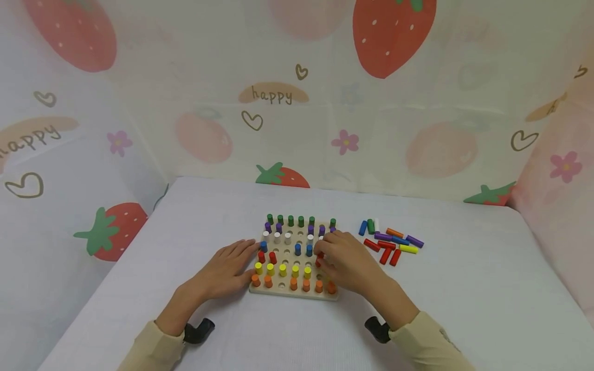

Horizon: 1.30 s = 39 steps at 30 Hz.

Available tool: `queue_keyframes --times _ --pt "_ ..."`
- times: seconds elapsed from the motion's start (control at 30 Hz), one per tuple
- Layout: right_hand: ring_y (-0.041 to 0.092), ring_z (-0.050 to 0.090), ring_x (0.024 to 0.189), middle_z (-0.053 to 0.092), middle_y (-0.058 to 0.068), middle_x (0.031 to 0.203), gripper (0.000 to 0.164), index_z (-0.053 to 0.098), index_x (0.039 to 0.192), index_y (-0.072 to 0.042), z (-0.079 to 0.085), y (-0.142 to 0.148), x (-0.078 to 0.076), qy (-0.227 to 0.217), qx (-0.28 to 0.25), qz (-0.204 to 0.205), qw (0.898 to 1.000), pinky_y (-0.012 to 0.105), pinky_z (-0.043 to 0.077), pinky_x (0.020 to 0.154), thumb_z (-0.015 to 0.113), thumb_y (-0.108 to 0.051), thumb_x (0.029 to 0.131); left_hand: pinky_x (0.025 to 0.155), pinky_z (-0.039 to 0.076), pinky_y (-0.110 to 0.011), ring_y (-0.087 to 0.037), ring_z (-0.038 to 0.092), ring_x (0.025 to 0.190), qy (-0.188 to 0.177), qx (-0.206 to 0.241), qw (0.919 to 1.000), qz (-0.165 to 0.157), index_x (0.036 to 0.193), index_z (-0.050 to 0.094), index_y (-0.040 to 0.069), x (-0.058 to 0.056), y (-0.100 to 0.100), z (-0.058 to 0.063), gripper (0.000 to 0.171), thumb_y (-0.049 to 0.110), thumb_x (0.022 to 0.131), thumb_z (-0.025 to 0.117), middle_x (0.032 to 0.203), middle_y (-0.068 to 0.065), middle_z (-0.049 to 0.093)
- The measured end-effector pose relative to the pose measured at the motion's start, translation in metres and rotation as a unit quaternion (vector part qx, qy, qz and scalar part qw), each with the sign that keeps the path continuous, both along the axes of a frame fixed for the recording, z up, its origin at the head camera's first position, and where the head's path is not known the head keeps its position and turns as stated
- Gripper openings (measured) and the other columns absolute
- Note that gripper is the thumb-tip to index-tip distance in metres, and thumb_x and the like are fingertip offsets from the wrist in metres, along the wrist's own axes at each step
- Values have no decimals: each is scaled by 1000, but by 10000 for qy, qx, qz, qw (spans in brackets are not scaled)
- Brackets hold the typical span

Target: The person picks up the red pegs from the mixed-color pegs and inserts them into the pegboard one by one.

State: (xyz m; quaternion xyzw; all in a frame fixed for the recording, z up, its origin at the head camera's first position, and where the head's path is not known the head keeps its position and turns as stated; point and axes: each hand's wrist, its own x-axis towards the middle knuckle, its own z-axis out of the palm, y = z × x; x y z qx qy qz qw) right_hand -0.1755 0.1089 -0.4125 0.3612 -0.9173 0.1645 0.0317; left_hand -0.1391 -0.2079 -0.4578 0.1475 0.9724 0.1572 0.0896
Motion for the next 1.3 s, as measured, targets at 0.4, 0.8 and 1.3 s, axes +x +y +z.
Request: queue_keyframes --times 0.4,0.8,1.3 --pt "16 64 101 74 -2 105 18 79 110 -16 -1 -27 -3 -13 -44 169 9998 37 62 95 81 -17 92 132 25 -64 -40 30 162 50 -15 10000 28 165 37 13 -1 0 2 66 37 105 51 172 -15 36" --pt "18 66 102 75 -1 106 17 78 109 -16 -5 -41 -5 33 15 299 9995 37 63 94 81 -17 92 132 25 -63 -39 30 162 40 95 9999 62 165 37 13 0 0 0 66 37 104 50 172 -14 36" --pt "20 68 105 76 0 106 16 77 110 -17 -4 -62 -7 71 -94 619 9980 38 63 97 80 -20 94 133 24 -62 -38 29 162 43 134 9999 65 165 36 13 1 -1 0 66 37 105 50 172 -13 36"
